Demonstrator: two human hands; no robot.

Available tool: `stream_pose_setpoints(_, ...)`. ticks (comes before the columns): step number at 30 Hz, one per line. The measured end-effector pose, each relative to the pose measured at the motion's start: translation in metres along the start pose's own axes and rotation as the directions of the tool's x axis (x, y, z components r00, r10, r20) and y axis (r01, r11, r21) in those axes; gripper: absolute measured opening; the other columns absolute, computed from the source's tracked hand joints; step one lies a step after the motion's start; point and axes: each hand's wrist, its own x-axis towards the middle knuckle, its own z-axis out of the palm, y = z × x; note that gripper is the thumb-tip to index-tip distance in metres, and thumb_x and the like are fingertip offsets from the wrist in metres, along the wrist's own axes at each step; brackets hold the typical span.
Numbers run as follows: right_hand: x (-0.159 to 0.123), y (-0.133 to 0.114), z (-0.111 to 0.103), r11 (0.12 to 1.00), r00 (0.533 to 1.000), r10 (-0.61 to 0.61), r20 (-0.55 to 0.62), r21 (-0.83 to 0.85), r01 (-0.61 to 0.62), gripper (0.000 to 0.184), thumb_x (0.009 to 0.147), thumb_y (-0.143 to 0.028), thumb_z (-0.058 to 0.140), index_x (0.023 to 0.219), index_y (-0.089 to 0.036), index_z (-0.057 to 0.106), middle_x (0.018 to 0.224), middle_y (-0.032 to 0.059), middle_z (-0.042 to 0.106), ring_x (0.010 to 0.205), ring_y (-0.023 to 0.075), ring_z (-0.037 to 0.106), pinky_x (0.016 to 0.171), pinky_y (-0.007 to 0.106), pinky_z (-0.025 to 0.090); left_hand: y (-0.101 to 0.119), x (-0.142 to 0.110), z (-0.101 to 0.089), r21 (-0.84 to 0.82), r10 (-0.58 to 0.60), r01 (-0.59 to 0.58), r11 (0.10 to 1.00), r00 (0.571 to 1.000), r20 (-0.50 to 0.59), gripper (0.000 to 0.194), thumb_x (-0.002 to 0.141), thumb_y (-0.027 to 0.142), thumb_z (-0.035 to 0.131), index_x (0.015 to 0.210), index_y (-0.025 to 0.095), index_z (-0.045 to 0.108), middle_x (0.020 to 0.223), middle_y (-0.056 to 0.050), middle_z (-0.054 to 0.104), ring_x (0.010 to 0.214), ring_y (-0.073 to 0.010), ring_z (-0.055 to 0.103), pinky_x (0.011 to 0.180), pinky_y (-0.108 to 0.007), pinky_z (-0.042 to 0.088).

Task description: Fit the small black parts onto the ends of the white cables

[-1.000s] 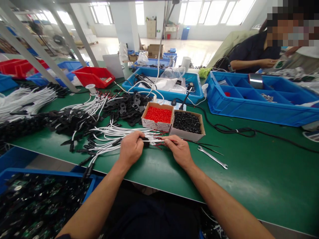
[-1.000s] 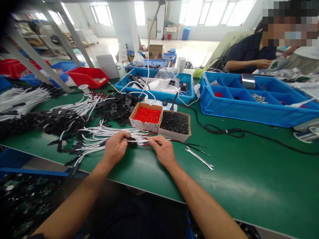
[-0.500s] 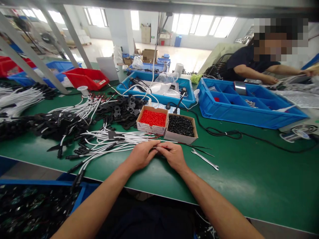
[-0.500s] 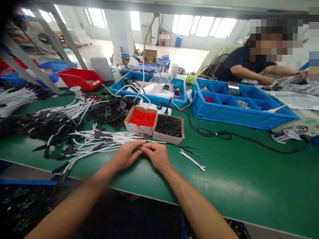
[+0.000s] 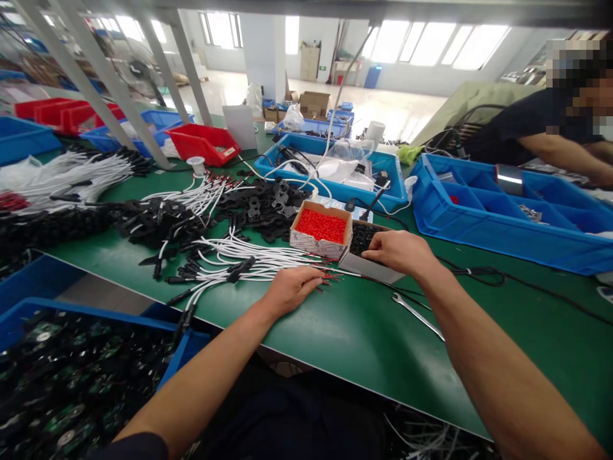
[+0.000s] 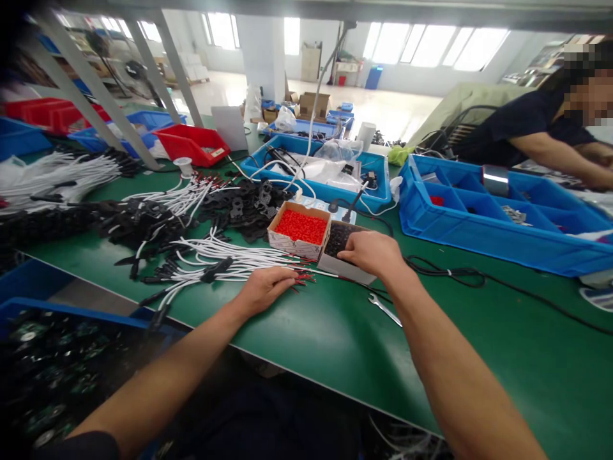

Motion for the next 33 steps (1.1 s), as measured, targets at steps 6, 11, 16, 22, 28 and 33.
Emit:
stream_pose_setpoints(6,0.010,-0.006,-0.007,0.996,0.992,-0.065,0.109,-0.055,0.071,0.024,0.079,-0.048,0.060,0.083,-0.029,0.074,0.084,0.0009,0.069,0.074,0.0192,0.059,0.053,0.027,0.030,-0.001,-0.001,-0.002,0.018,0.004,-0.004,1.000,1.000,-0.013,0.020,0.094,0.032,0.054,0.105,0.023,0.068,0.102,0.001,0.070,0.095,-0.0136,0.064,0.087,-0.026,0.046)
stream_pose_setpoints(11,0.010,0.001,-0.004,0.990,0.983,-0.140,0.119,-0.017,0.143,0.019,0.080,-0.037,0.060,0.091,-0.031,0.074,0.087,-0.0012,0.070,0.076,0.0187,0.062,0.058,0.027,0.034,0.002,-0.002,-0.003,0.059,0.010,-0.009,0.998,1.000,-0.017,0.019,0.095,0.029,0.053,0.101,0.021,0.068,0.098,-0.002,0.069,0.092,-0.0148,0.063,0.083,-0.027,0.047)
stream_pose_setpoints(16,-0.001,0.002,-0.006,0.958,0.972,-0.194,-0.129,0.187,0.216,0.023,0.082,-0.025,0.061,0.102,-0.022,0.073,0.093,0.0029,0.071,0.081,0.0179,0.063,0.070,0.028,0.043,0.001,-0.001,-0.001,0.020,0.017,-0.016,1.000,0.999,-0.030,0.023,0.095,0.029,0.052,0.113,0.025,0.067,0.108,0.000,0.070,0.099,-0.0139,0.064,0.088,-0.027,0.047)
stream_pose_setpoints(22,-0.049,-0.041,0.013,0.630,0.878,-0.095,-0.470,0.655,0.418,0.022,0.092,-0.036,0.058,0.092,-0.018,0.071,0.089,0.0041,0.068,0.082,0.0161,0.062,0.075,0.028,0.047,0.002,-0.002,-0.001,-0.008,-0.014,0.013,1.000,0.993,-0.117,0.020,0.093,0.031,0.057,0.106,0.026,0.070,0.102,0.001,0.071,0.092,-0.0129,0.065,0.084,-0.026,0.048)
stream_pose_setpoints(28,-0.071,-0.083,0.080,-0.004,0.990,0.050,-0.129,0.992,0.129,0.030,0.090,-0.043,0.062,0.101,-0.016,0.066,0.080,0.0042,0.066,0.067,0.0136,0.061,0.055,0.023,0.047,0.005,-0.002,-0.001,0.031,0.013,-0.007,0.999,0.979,-0.201,0.013,0.088,0.021,0.057,0.093,0.019,0.069,0.085,-0.002,0.069,0.078,-0.0129,0.062,0.073,-0.025,0.047)
stream_pose_setpoints(33,-0.067,-0.088,0.100,-0.264,0.998,-0.030,-0.056,0.963,0.046,0.029,0.084,-0.035,0.071,0.105,-0.016,0.066,0.090,0.0063,0.069,0.076,0.0138,0.064,0.064,0.023,0.052,0.004,-0.001,0.000,0.000,0.028,-0.028,1.000,0.983,-0.180,0.014,0.087,0.020,0.058,0.095,0.019,0.069,0.090,-0.002,0.070,0.081,-0.0131,0.064,0.075,-0.025,0.048)
